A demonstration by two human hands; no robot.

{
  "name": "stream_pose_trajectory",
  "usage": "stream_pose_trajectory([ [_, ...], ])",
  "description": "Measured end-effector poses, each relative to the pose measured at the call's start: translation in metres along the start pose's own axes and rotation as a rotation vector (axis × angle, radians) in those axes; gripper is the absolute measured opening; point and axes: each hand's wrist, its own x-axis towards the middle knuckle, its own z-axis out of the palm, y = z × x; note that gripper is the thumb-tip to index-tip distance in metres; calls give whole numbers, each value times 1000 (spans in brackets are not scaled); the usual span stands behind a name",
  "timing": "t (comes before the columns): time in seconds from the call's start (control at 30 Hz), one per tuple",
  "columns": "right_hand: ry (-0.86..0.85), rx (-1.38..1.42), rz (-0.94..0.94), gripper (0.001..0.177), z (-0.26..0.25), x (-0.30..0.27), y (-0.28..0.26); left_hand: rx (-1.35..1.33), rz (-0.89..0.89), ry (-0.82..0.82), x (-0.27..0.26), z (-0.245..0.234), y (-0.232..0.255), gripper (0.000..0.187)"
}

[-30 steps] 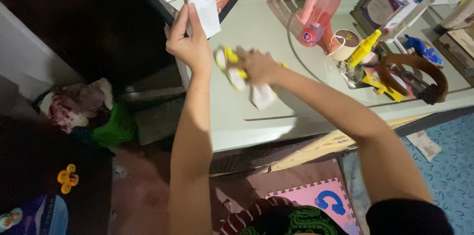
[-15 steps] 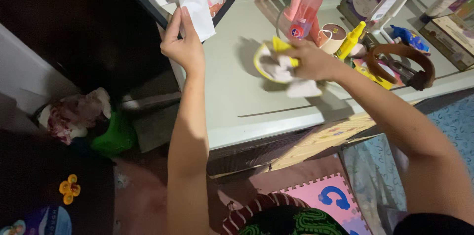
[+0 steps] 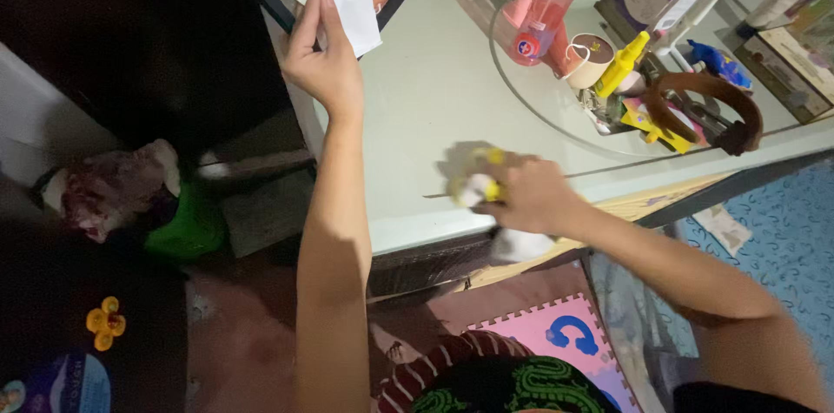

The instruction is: The person clears a cluttered dresser surface by moving various items aside, then wipes the surface with a yellow cloth. They handle a small fan, a box, a mug, a hair tie, a snack packet, and a framed photo, placing them in new positions while continuing to wipe the dresser.

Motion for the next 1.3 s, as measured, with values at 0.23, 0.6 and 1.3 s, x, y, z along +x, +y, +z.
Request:
stream_pose_trajectory([
  [0.23, -112, 635, -2, 53, 29, 54, -29, -88, -36, 70, 3, 4, -5, 22],
  [0.6, 125, 168, 219, 50, 8, 13, 48, -61, -46, 181, 12, 1, -23, 22],
  [1.3, 503, 643, -43, 31, 12, 94, 8, 27, -2, 88, 54, -102, 39, 21],
])
